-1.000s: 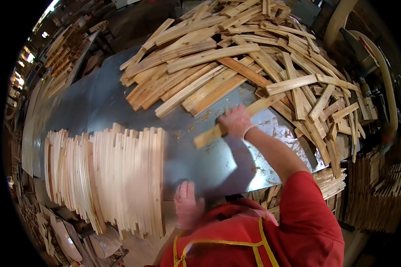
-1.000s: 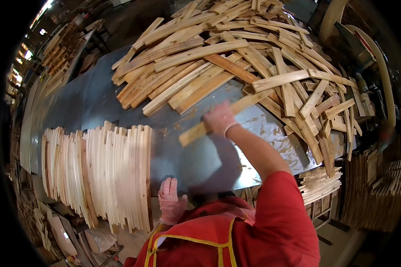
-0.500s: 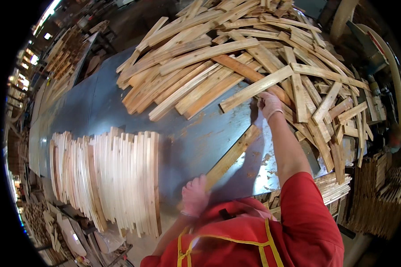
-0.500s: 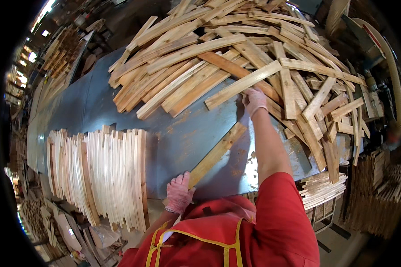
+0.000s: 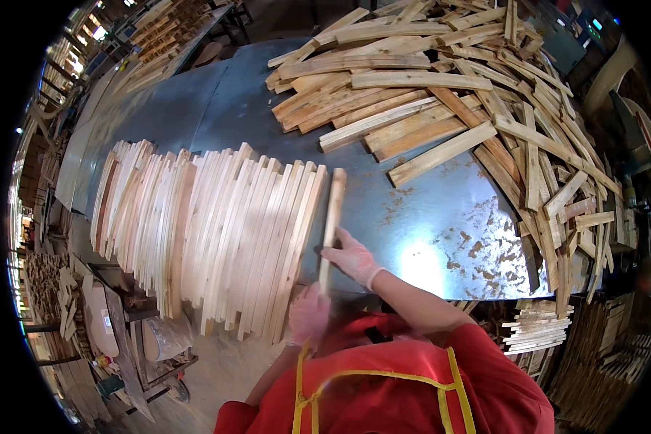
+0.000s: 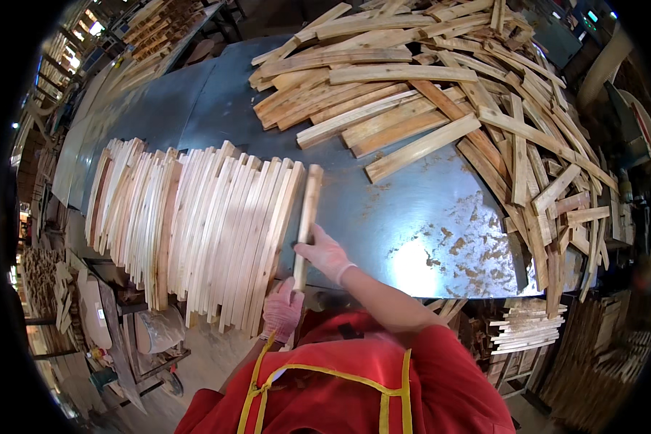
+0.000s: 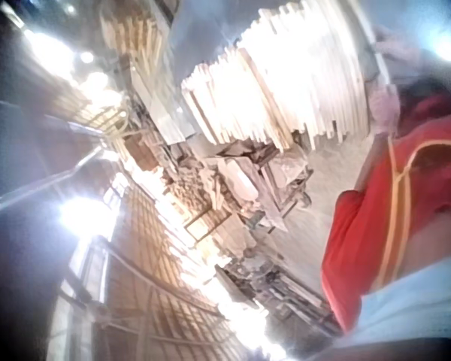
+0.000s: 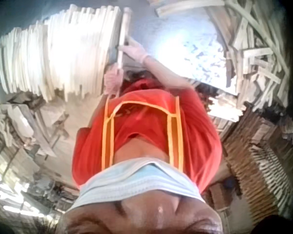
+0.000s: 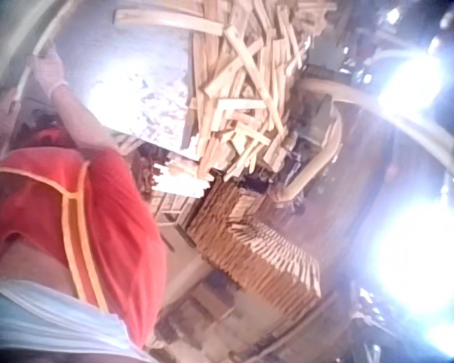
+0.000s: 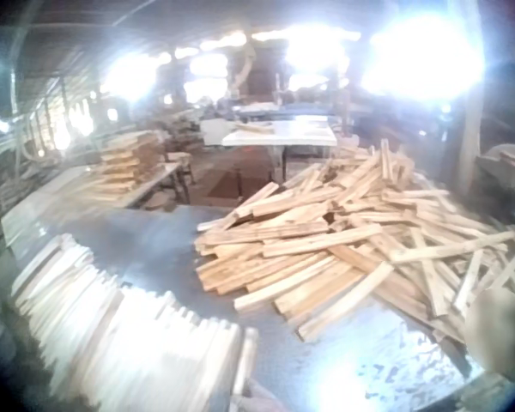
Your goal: The person repeatedly picks up thin wooden planks from a large pile on a metal table and places them into a neat, vertical stack. The person wears pink gloves and a red shirt with yellow straps. The camera is head-mounted, providing a first-person view of the hands and the work surface.
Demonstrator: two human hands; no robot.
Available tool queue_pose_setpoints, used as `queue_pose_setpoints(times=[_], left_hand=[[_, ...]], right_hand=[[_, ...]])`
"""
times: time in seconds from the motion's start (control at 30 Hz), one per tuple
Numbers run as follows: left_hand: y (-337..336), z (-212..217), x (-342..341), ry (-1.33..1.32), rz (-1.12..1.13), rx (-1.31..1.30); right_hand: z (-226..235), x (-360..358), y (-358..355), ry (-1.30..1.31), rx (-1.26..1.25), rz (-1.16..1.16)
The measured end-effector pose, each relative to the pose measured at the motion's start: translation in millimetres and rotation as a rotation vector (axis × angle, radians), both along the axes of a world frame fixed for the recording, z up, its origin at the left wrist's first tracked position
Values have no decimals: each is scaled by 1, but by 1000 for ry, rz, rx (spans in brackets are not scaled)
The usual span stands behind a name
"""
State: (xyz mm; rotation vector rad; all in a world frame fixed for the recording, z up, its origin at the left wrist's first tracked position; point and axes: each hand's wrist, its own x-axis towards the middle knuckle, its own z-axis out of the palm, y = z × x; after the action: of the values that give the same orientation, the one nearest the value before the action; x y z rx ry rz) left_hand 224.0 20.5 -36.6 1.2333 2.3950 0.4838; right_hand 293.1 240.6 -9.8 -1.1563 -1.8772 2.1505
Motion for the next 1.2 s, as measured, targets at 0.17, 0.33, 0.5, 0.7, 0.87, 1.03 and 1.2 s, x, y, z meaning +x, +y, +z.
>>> queue_pose_setpoints(times=[0.17, 0.33, 0.5, 0.7, 0.87, 1.03, 1.2], left_hand=[[9, 36, -18, 373, -34, -122], [1, 19, -30, 437, -9, -61], [64, 25, 14, 348, -137, 66], [117, 13, 47, 244, -158, -70], [141, 11, 48, 262, -130, -180], [146, 6, 32, 158, -97, -217], [85, -12, 28, -680, 99, -14]], right_hand=[[-19, -35, 38, 37, 164, 255], [1, 11, 180, -453, 1527, 539], [-1, 21, 190, -442, 1465, 889], [52, 60, 276, -263, 1325, 431], [47, 162, 416, -804, 1562, 35], [18, 171, 388, -915, 1223, 402], [13, 187, 213, -223, 228, -30]])
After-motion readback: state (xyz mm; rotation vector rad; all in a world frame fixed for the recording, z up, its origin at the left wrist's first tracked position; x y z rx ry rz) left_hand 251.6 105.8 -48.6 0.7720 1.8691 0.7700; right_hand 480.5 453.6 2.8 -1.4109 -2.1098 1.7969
